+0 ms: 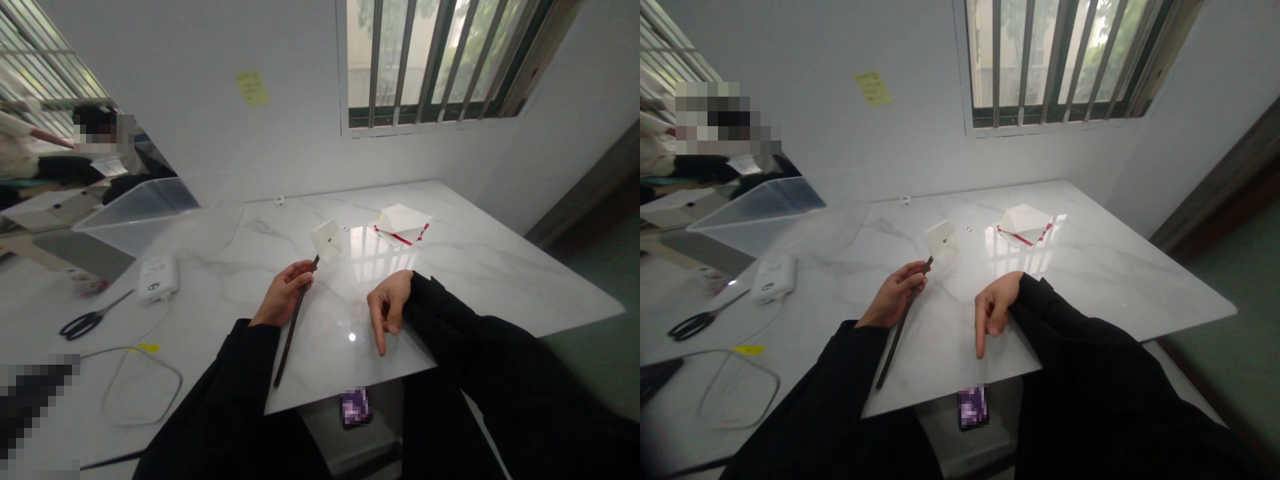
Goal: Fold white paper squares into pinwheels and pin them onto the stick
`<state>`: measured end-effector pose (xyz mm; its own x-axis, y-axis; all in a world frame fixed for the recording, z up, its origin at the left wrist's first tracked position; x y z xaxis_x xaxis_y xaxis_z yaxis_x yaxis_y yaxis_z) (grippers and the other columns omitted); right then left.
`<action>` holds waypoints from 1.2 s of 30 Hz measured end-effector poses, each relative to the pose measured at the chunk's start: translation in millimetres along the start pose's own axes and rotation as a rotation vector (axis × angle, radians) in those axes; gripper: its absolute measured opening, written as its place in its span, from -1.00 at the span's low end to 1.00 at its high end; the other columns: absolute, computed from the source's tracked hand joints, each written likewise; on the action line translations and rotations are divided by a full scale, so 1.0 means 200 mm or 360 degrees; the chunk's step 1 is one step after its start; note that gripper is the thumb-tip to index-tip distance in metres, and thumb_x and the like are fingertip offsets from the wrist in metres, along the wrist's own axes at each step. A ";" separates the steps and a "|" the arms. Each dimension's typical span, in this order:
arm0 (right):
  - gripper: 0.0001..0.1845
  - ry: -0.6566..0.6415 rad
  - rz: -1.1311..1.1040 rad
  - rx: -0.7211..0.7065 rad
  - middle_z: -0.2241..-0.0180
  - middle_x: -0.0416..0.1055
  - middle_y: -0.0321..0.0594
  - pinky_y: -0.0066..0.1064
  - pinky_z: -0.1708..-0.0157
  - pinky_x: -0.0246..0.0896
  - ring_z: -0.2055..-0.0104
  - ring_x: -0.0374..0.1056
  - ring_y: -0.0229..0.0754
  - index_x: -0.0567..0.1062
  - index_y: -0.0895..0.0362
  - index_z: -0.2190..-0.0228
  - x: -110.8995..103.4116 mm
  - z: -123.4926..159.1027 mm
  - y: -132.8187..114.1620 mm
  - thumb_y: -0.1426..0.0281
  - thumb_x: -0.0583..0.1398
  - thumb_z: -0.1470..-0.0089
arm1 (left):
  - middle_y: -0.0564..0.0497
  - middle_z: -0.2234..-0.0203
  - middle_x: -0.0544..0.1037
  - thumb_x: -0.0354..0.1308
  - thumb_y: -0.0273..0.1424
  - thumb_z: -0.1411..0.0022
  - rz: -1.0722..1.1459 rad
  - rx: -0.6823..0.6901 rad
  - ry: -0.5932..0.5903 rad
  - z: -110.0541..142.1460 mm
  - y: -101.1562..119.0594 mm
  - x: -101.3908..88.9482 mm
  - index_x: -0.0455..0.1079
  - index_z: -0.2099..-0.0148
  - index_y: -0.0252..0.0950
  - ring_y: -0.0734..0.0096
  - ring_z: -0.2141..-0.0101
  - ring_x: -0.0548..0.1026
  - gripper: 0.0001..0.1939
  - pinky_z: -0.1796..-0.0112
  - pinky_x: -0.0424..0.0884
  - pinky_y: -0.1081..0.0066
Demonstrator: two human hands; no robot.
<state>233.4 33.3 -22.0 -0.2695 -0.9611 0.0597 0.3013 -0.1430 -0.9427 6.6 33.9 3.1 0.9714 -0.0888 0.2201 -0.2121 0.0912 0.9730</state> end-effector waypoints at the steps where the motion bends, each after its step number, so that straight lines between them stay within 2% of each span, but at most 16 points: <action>1: -0.46 -0.0128 -0.0005 -0.0028 0.67 0.14 -0.47 -0.47 0.61 -0.17 0.63 0.00 -0.40 0.62 0.34 0.11 0.04 -0.01 -0.01 0.22 0.43 0.05 | -0.03 0.15 0.61 0.47 -0.41 -0.01 0.0000 0.0002 0.0002 0.00 0.00 0.00 0.57 0.09 -0.29 0.51 0.33 0.47 -0.63 0.23 0.40 0.45; 3: -0.49 0.0005 -0.0091 -0.0167 0.67 0.06 -0.51 -0.48 0.62 -0.25 0.63 -0.12 -0.41 0.62 0.32 0.11 0.02 -0.03 -0.04 0.17 0.37 -0.04 | -0.03 0.14 0.61 0.48 -0.40 0.01 0.0002 0.0002 -0.0004 0.00 0.00 0.00 0.57 0.09 -0.29 0.52 0.33 0.47 -0.62 0.22 0.40 0.46; 8: -0.23 0.1904 -0.0303 -0.0629 0.59 0.12 -0.54 -0.54 0.60 -0.15 0.58 -0.05 -0.38 0.37 0.20 -0.21 -0.33 0.10 -0.05 0.33 0.31 0.06 | -0.02 0.17 0.61 0.49 -0.40 0.02 0.0041 -0.0025 0.0001 0.00 0.00 0.00 0.56 0.10 -0.29 0.53 0.33 0.47 -0.61 0.22 0.40 0.47; 11: -0.08 0.2526 -0.0239 -0.0722 0.55 0.24 -0.52 -0.56 0.56 0.01 0.55 0.06 -0.35 0.17 0.22 -0.35 -0.40 0.22 -0.03 0.41 0.25 0.03 | -0.02 0.19 0.61 0.48 -0.41 0.00 0.0023 -0.0014 -0.0012 0.00 0.00 0.00 0.56 0.10 -0.30 0.52 0.34 0.47 -0.63 0.24 0.40 0.47; 14: -0.32 0.2430 0.0454 -0.0544 0.60 0.26 -0.50 -0.59 0.61 0.02 0.58 0.08 -0.35 0.37 0.30 -0.25 -0.36 0.22 -0.08 0.45 0.20 -0.08 | -0.02 0.18 0.61 0.47 -0.41 -0.01 0.0011 -0.0005 -0.0017 0.00 0.00 0.00 0.56 0.10 -0.29 0.52 0.35 0.47 -0.64 0.25 0.41 0.47; 16: -0.55 0.2060 0.1071 -0.0377 0.66 0.22 -0.51 -0.60 0.69 -0.05 0.61 0.07 -0.37 0.58 0.35 -0.02 -0.28 0.15 -0.12 0.44 0.24 -0.10 | -0.02 0.18 0.61 0.47 -0.41 -0.01 0.0009 -0.0009 -0.0008 0.00 0.00 0.00 0.56 0.10 -0.29 0.53 0.35 0.47 -0.63 0.25 0.41 0.47; 18: -0.75 0.1465 0.1316 -0.0287 0.71 0.18 -0.50 -0.59 0.72 -0.12 0.65 0.06 -0.40 0.68 0.34 0.27 -0.19 0.07 -0.11 0.41 0.35 -0.02 | -0.02 0.17 0.61 0.47 -0.41 -0.01 0.0000 -0.0005 -0.0003 0.00 0.00 0.00 0.56 0.09 -0.29 0.53 0.35 0.47 -0.63 0.25 0.41 0.47; 21: -0.75 0.0265 0.0770 -0.0233 0.69 0.21 -0.45 -0.54 0.67 -0.13 0.65 0.03 -0.43 0.69 0.29 0.33 -0.02 -0.02 -0.04 0.34 0.42 0.01 | -0.04 0.16 0.61 0.46 -0.40 -0.02 -0.0021 0.0009 -0.0006 0.00 0.00 0.00 0.56 0.08 -0.29 0.52 0.35 0.48 -0.63 0.24 0.41 0.45; 22: -0.71 0.0042 0.0487 -0.0233 0.66 0.22 -0.44 -0.54 0.65 -0.15 0.64 0.00 -0.43 0.68 0.28 0.25 0.01 -0.02 -0.04 0.31 0.39 -0.04 | -0.04 0.15 0.61 0.46 -0.40 -0.02 -0.0028 0.0013 -0.0010 0.00 0.00 0.00 0.56 0.08 -0.29 0.52 0.34 0.48 -0.63 0.23 0.42 0.45; 23: -0.66 0.0026 0.0214 -0.0260 0.64 0.22 -0.44 -0.53 0.65 -0.17 0.63 -0.04 -0.43 0.66 0.26 0.16 0.00 -0.02 -0.04 0.28 0.35 -0.09 | -0.05 0.14 0.61 0.46 -0.39 -0.02 -0.0036 0.0015 -0.0013 0.00 0.00 0.00 0.56 0.08 -0.28 0.52 0.34 0.48 -0.63 0.23 0.42 0.45; 24: -0.62 0.0230 -0.0016 -0.0313 0.61 0.20 -0.45 -0.54 0.64 -0.20 0.62 -0.07 -0.43 0.63 0.23 0.08 -0.05 -0.01 -0.05 0.27 0.32 -0.12 | -0.05 0.13 0.61 0.46 -0.39 -0.02 -0.0040 0.0015 -0.0014 0.00 0.00 0.00 0.56 0.08 -0.28 0.52 0.34 0.48 -0.63 0.23 0.42 0.45; 26: -0.51 0.0932 -0.0321 -0.0432 0.57 0.17 -0.46 -0.54 0.63 -0.24 0.61 -0.09 -0.42 0.54 0.20 -0.06 -0.20 0.02 -0.06 0.33 0.28 -0.09 | -0.05 0.13 0.61 0.47 -0.39 -0.02 -0.0034 0.0009 -0.0013 0.00 0.00 0.00 0.56 0.08 -0.28 0.52 0.34 0.48 -0.62 0.23 0.42 0.46; 28: -0.31 0.1624 -0.0446 -0.0490 0.55 0.18 -0.47 -0.53 0.62 -0.20 0.59 -0.05 -0.39 0.38 0.22 -0.22 -0.31 0.09 -0.04 0.40 0.25 -0.03 | -0.05 0.13 0.61 0.47 -0.39 -0.01 -0.0021 -0.0004 -0.0009 0.00 0.00 0.00 0.56 0.08 -0.29 0.51 0.34 0.48 -0.62 0.23 0.41 0.46; 30: -0.12 0.2101 -0.0417 -0.0518 0.54 0.22 -0.46 -0.51 0.58 -0.10 0.57 0.03 -0.35 0.18 0.24 -0.34 -0.36 0.15 -0.02 0.42 0.22 0.02 | -0.05 0.16 0.62 0.48 -0.40 -0.01 -0.0013 -0.0010 -0.0003 -0.01 0.00 0.00 0.56 0.08 -0.29 0.50 0.35 0.48 -0.62 0.24 0.41 0.45; 32: 0.00 0.2347 -0.0256 -0.0577 0.50 0.27 -0.45 -0.48 0.51 0.03 0.51 0.12 -0.30 0.02 0.22 -0.40 -0.37 0.18 -0.03 0.42 0.21 0.04 | -0.05 0.18 0.62 0.48 -0.40 0.00 -0.0029 -0.0001 -0.0011 -0.01 -0.01 0.00 0.57 0.09 -0.30 0.49 0.35 0.48 -0.62 0.24 0.41 0.44; 36: 0.10 0.2552 0.0169 -0.0712 0.40 0.37 -0.37 -0.41 0.38 0.15 0.46 0.18 -0.24 -0.10 0.09 -0.45 -0.32 0.23 -0.12 0.48 0.21 0.06 | -0.05 0.19 0.63 0.48 -0.37 0.01 -0.0121 0.0009 -0.0117 0.00 -0.02 0.02 0.59 0.10 -0.28 0.43 0.35 0.50 -0.62 0.24 0.41 0.39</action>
<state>284.3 86.8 11.9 -0.9534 0.2792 -0.1144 0.1868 0.2486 -0.9504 10.8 33.9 0.2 0.9744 -0.1678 0.1496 -0.1386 0.0755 0.9875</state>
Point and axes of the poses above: each hand's wrist, its own z-axis away from the middle knuckle, its own x-axis out of the palm, y = z × x, the point moved 5 cm from there along -z, towards the middle knuckle
